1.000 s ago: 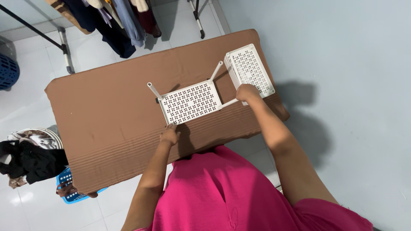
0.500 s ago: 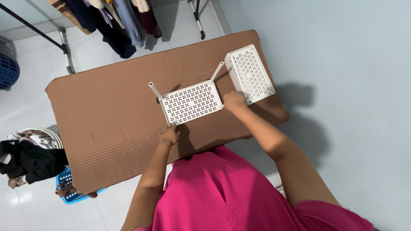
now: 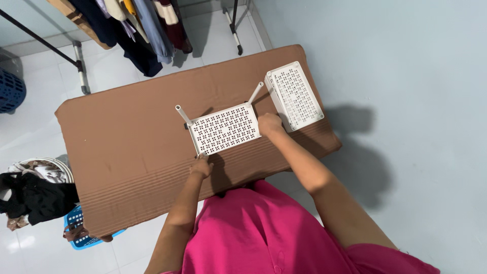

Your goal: The person assembles a small white plastic stool by attaching black feet and white legs to perforated trays. They place feet into corner holes, insert legs into the feet, and stack a second tray on top, completing the stool structure.

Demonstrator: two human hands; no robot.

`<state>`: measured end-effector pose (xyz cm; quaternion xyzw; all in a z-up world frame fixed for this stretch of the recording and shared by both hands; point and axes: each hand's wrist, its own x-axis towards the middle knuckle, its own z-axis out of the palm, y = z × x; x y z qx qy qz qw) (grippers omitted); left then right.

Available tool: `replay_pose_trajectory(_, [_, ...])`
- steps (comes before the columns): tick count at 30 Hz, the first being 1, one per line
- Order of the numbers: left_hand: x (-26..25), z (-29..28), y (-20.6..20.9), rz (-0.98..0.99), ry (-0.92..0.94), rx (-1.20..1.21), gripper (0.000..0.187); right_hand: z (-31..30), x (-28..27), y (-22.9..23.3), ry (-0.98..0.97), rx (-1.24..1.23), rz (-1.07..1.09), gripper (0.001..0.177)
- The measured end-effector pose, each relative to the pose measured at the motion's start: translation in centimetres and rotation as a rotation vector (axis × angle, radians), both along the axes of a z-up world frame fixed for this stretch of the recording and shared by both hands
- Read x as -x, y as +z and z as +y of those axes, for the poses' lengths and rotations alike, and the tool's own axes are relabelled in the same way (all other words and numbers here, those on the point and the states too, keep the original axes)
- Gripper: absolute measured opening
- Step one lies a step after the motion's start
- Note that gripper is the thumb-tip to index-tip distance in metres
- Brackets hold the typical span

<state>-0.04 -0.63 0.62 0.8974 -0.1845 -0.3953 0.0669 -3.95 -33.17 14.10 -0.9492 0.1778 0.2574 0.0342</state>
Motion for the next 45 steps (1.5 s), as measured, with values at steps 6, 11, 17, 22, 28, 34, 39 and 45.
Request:
replay_pose_trajectory(6, [-0.2, 0.3, 0.2, 0.027, 0.024, 0.009, 0.064, -0.2, -0.3, -0.2, -0.010, -0.013, 0.018, 0.022])
replay_pose_trajectory(11, [-0.2, 0.5, 0.7, -0.002, -0.004, 0.053, 0.064, -0.3, 0.1, -0.2, -0.045, -0.073, -0.075, 0.021])
replay_pose_trajectory(17, [0.2, -0.4, 1.4, -0.059, 0.035, 0.101, 0.056, 0.3, 1.6, 1.6, -0.001, -0.070, -0.691, 0.017])
replay_pose_trajectory(22, [0.9, -4.1, 1.6, -0.173, 0.072, 0.477, 0.048, -3.7, 3.4, 1.6, -0.154, -0.617, -0.990, 0.016])
replay_pose_trajectory(28, [2.5, -10.4, 1.5, -0.150, 0.054, 0.655, 0.047, -13.9, 6.8, -3.1, -0.692, -0.780, -0.703, 0.018])
replay_pose_trajectory(34, [4.5, -15.1, 1.0, 0.292, 0.350, 0.733, 0.046, -19.1, 9.3, -9.2, -0.390, -0.614, -0.669, 0.039])
replay_pose_trajectory(39, [5.9, -16.1, 0.3, 0.056, 0.218, 0.714, 0.042, -18.5, 7.6, -12.5, -0.607, -0.890, -0.589, 0.043])
replay_pose_trajectory(45, [7.3, -15.5, 0.5, 0.133, 0.397, 0.635, 0.044, -17.7, 5.1, -14.1, -0.879, -0.844, -0.320, 0.043])
